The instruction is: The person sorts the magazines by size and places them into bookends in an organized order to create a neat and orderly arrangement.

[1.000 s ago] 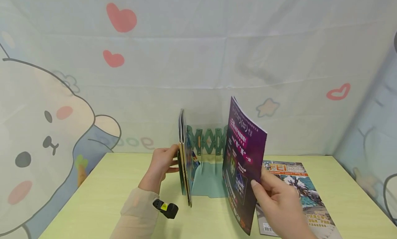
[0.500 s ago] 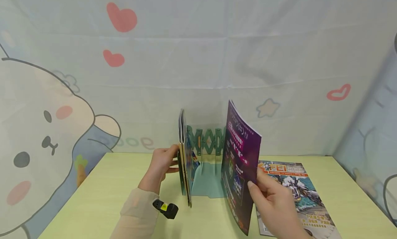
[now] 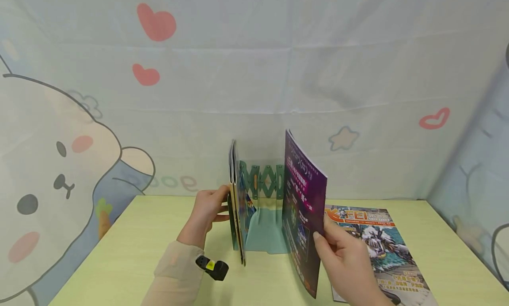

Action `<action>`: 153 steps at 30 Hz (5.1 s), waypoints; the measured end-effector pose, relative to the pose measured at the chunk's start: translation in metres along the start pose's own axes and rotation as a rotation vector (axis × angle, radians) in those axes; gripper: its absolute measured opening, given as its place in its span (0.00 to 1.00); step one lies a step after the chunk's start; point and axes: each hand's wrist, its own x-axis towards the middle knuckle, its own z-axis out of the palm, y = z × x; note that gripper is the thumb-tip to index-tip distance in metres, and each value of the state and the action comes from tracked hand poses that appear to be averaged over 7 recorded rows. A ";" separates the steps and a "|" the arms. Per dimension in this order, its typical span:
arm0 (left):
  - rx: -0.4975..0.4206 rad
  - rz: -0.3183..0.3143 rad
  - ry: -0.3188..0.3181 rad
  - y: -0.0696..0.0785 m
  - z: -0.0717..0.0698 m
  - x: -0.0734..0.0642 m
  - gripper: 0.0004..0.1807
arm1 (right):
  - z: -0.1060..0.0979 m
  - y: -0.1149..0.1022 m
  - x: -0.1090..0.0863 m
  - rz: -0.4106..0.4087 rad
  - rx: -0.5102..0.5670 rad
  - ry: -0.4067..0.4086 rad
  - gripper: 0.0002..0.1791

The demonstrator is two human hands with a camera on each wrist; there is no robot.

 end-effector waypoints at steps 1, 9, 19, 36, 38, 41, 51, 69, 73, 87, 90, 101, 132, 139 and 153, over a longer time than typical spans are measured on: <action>0.001 -0.001 0.000 0.000 0.000 0.000 0.23 | 0.001 0.000 0.000 -0.007 -0.001 0.005 0.24; 0.004 -0.010 0.011 0.001 0.000 -0.001 0.22 | 0.007 0.002 0.002 -0.085 -0.055 0.060 0.24; 0.009 -0.015 0.012 0.001 0.000 -0.001 0.23 | 0.012 0.007 0.004 -0.111 -0.060 0.094 0.24; 0.014 -0.015 0.006 0.002 -0.001 -0.001 0.23 | 0.024 0.016 0.008 -0.158 -0.027 0.116 0.23; 0.015 -0.013 0.005 0.001 -0.001 -0.001 0.23 | 0.025 0.017 0.007 -0.142 -0.026 0.108 0.23; 0.014 -0.011 0.005 0.001 -0.001 0.000 0.23 | 0.027 0.018 0.007 -0.123 -0.027 0.103 0.23; 0.006 -0.005 0.001 0.000 0.000 -0.001 0.23 | 0.036 0.022 0.009 -0.189 0.043 0.122 0.26; 0.002 -0.025 0.009 0.002 -0.001 -0.002 0.22 | 0.049 0.029 0.011 -0.228 0.020 0.151 0.27; -0.001 -0.030 0.010 0.002 0.000 -0.002 0.22 | 0.053 0.032 0.012 -0.244 0.035 0.154 0.26; 0.004 -0.020 0.006 0.001 0.000 -0.002 0.23 | 0.065 0.041 0.013 -0.248 -0.022 0.185 0.25; 0.010 -0.018 0.001 0.002 0.000 -0.002 0.23 | 0.068 0.043 0.013 -0.249 -0.038 0.190 0.25; 0.007 -0.018 0.004 0.001 -0.001 -0.002 0.23 | 0.072 0.046 0.016 -0.242 -0.034 0.201 0.26; 0.017 -0.017 -0.002 0.002 -0.001 -0.002 0.23 | 0.078 0.045 0.015 -0.265 -0.033 0.090 0.27; 0.014 -0.018 -0.003 0.002 -0.001 -0.003 0.23 | 0.078 0.044 0.015 -0.247 -0.027 0.068 0.25; 0.005 -0.024 -0.007 0.003 -0.002 -0.003 0.23 | 0.064 0.041 0.019 -0.282 -0.224 0.109 0.24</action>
